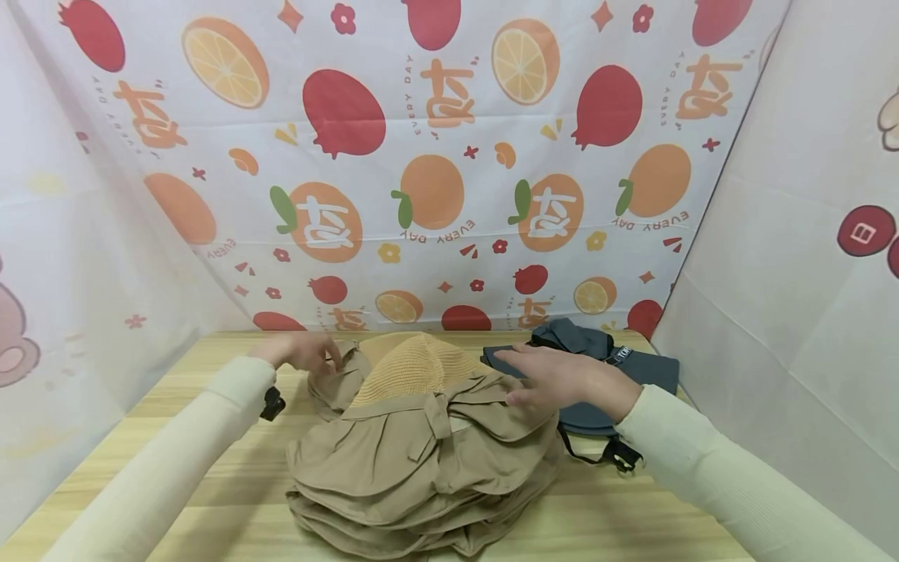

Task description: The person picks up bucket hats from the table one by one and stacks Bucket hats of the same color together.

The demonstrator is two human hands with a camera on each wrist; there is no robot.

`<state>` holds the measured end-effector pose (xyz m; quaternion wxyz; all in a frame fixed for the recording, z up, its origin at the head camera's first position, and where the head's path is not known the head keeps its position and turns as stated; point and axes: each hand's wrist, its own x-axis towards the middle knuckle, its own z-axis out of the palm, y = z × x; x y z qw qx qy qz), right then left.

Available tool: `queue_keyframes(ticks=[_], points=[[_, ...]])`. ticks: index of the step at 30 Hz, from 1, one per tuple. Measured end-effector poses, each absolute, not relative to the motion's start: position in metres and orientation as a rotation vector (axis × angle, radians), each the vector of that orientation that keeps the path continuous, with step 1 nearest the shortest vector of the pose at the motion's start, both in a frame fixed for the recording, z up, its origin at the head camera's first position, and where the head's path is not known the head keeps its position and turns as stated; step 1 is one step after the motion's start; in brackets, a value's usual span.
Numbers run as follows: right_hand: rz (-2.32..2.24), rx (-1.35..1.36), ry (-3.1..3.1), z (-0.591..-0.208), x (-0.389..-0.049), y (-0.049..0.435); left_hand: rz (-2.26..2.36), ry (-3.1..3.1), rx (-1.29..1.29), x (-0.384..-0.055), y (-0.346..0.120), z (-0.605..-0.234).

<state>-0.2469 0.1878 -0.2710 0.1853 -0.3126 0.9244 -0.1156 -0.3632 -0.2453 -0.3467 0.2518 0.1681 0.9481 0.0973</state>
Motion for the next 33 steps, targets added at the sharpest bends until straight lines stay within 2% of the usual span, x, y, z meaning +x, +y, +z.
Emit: queue_keyframes(ticks=[9,20,33], points=[[-0.320,-0.877,2.596,-0.269,-0.249,0.185,0.361,2.683,0.443,-0.391,-0.263,-0.365],[-0.298,-0.865,2.623,-0.269,-0.250,0.186,0.439,2.760,0.428,-0.403,-0.269,-0.373],[-0.302,-0.843,2.612,-0.272,-0.251,0.190,0.667,2.905,0.839,-0.400,-0.250,-0.333]])
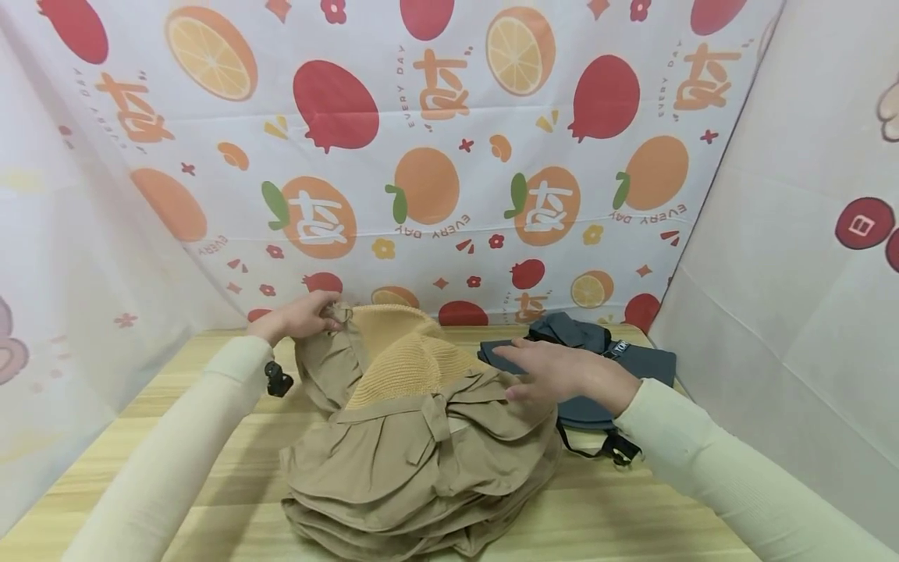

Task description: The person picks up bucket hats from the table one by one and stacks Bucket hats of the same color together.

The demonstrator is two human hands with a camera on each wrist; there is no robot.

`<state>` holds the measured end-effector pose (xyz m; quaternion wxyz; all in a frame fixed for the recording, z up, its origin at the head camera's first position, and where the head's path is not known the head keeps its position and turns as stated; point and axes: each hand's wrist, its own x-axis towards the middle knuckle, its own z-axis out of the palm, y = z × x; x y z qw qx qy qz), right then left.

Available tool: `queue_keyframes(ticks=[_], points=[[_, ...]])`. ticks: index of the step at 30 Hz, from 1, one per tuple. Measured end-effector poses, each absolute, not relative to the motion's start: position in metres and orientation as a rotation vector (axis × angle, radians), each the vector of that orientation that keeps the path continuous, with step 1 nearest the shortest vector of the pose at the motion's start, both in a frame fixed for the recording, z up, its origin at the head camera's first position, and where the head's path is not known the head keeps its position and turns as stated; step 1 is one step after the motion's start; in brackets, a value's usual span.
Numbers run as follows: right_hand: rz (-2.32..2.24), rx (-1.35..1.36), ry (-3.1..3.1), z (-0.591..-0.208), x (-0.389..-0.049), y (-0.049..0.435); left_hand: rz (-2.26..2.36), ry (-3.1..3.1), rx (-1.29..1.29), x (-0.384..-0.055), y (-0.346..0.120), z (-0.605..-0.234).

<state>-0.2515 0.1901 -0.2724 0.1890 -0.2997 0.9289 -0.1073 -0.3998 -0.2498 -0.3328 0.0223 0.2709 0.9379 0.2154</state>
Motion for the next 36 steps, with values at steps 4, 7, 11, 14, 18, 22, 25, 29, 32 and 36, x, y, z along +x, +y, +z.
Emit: queue_keyframes(ticks=[4,7,11,14,18,22,25,29,32,36], points=[[-0.309,-0.848,2.606,-0.274,-0.251,0.190,0.642,2.962,0.884,-0.393,-0.243,-0.315],[-0.317,-0.846,2.596,-0.274,-0.250,0.189,0.652,2.990,0.894,-0.389,-0.242,-0.305],[-0.311,-0.847,2.598,-0.273,-0.247,0.188,0.715,2.992,0.896,-0.384,-0.243,-0.293],[-0.303,-0.849,2.603,-0.272,-0.247,0.187,0.759,2.986,0.879,-0.381,-0.246,-0.283],[-0.304,-0.849,2.600,-0.272,-0.247,0.187,0.782,3.011,0.855,-0.379,-0.250,-0.271],[-0.299,-0.855,2.597,-0.272,-0.248,0.186,0.764,3.064,0.816,-0.377,-0.256,-0.259],[-0.297,-0.861,2.598,-0.271,-0.247,0.186,0.752,3.113,0.761,-0.375,-0.261,-0.251],[-0.299,-0.853,2.601,-0.270,-0.247,0.185,0.766,3.167,0.737,-0.369,-0.267,-0.241],[-0.296,-0.841,2.606,-0.269,-0.247,0.185,0.766,3.203,0.753,-0.364,-0.272,-0.235],[-0.290,-0.846,2.612,-0.269,-0.247,0.184,0.769,3.233,0.740,-0.356,-0.278,-0.230]])
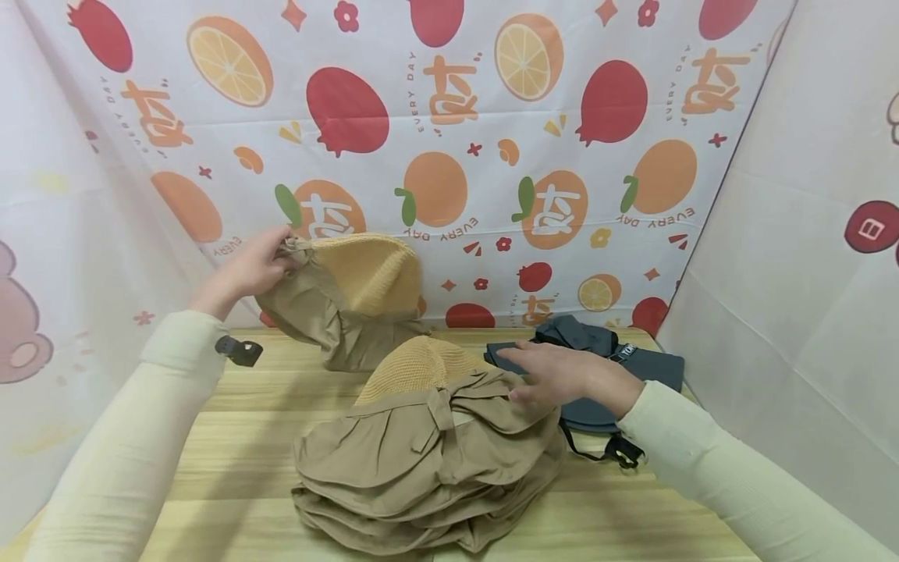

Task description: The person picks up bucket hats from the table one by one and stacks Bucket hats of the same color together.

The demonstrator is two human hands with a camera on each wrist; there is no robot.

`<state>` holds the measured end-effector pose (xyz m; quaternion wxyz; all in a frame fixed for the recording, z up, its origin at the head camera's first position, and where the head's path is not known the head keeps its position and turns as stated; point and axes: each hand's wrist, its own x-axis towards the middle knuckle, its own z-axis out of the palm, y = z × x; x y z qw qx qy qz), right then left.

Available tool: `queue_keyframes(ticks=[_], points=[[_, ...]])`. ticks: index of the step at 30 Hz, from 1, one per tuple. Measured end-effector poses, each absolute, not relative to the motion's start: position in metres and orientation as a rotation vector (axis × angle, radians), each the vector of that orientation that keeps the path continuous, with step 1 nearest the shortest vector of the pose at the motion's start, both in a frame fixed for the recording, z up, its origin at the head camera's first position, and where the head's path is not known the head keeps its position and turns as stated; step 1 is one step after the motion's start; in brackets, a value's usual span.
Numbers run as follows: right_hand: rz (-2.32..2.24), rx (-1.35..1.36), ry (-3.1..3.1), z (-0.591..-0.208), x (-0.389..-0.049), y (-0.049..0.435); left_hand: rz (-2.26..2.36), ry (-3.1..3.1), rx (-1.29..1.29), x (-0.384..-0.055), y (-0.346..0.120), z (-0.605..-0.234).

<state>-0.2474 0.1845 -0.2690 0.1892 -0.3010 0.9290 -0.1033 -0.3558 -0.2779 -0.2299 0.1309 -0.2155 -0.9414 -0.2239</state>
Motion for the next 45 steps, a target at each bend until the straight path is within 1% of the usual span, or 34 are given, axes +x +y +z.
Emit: queue_keyframes(ticks=[8,21,32,39,45], points=[[-0.289,-0.860,2.613,-0.270,-0.249,0.186,-0.645,-2.750,-0.509,-0.338,-0.289,-0.227],[-0.270,-0.870,2.642,-0.267,-0.251,0.186,-0.728,-2.564,-0.439,-0.307,-0.289,-0.220],[-0.294,-0.935,2.736,-0.261,-0.258,0.186,-0.798,-2.447,-0.462,-0.264,-0.264,-0.214],[-0.310,-1.001,2.782,-0.258,-0.260,0.185,-0.797,-2.348,-0.330,-0.242,-0.255,-0.201],[-0.274,-0.990,2.779,-0.252,-0.266,0.185,-0.825,-2.347,-0.294,-0.228,-0.247,-0.196]])
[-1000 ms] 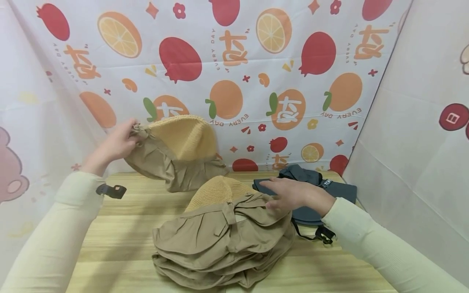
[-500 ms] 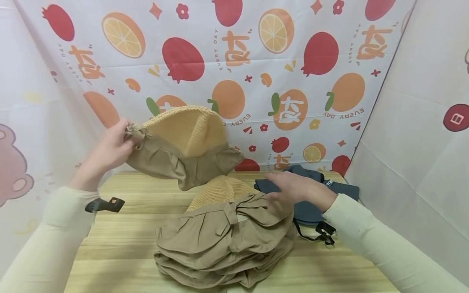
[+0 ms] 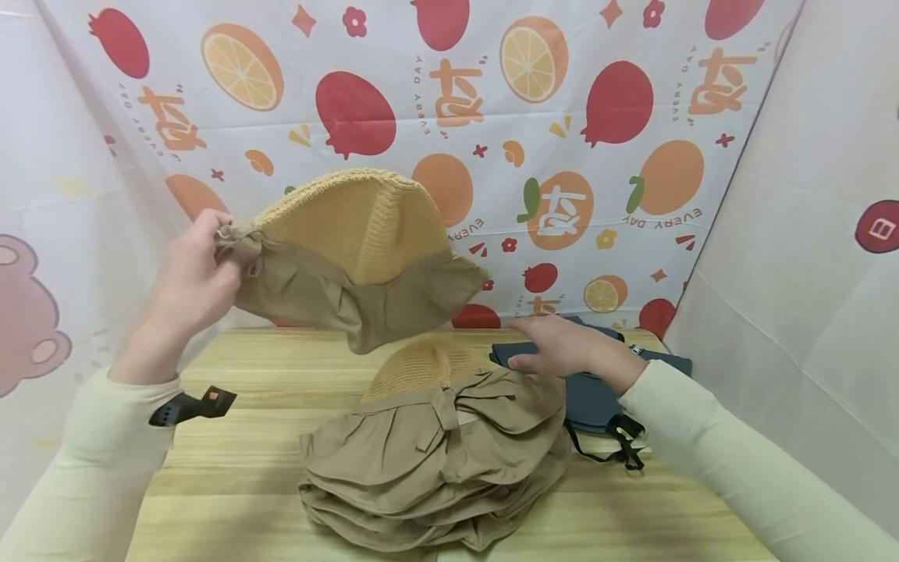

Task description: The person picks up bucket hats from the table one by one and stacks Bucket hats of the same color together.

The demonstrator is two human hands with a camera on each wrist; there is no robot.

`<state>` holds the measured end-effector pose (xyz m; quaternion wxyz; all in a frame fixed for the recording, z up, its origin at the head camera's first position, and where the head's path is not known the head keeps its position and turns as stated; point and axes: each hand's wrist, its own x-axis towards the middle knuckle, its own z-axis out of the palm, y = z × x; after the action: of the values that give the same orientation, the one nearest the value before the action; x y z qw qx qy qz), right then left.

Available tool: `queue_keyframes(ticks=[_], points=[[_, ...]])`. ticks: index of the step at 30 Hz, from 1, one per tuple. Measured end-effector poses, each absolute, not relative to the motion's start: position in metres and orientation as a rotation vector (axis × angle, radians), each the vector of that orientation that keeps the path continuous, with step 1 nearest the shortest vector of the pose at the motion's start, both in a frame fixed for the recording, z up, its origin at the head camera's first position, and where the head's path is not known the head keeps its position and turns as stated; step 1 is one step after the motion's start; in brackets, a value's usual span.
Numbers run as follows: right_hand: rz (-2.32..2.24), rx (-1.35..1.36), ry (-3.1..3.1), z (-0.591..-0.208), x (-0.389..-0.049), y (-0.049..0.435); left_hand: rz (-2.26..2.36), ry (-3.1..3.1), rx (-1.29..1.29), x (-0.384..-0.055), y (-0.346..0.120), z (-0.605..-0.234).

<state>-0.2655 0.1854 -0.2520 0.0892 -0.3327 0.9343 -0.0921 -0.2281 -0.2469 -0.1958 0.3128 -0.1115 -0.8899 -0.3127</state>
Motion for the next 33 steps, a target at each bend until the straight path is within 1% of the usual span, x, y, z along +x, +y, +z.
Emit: queue_keyframes(ticks=[7,11,15,24,29,33], points=[[-0.353,-0.830,2.754,-0.245,-0.272,0.191,-0.842,-2.370,-0.406,-0.216,-0.234,-0.200],[-0.434,-0.801,2.771,-0.244,-0.273,0.193,-0.888,-2.380,-0.470,-0.212,-0.227,-0.206],[-0.513,-0.846,2.815,-0.245,-0.274,0.193,-0.910,-2.407,-0.485,-0.210,-0.222,-0.214],[-0.643,-0.931,2.972,-0.246,-0.276,0.194,-0.921,-2.480,-0.413,-0.208,-0.222,-0.228],[-0.689,-1.038,3.065,-0.244,-0.275,0.194,-0.913,-2.500,-0.482,-0.208,-0.225,-0.229],[-0.724,-1.039,3.138,-0.241,-0.272,0.198,-0.826,-2.528,-0.541,-0.207,-0.228,-0.226]])
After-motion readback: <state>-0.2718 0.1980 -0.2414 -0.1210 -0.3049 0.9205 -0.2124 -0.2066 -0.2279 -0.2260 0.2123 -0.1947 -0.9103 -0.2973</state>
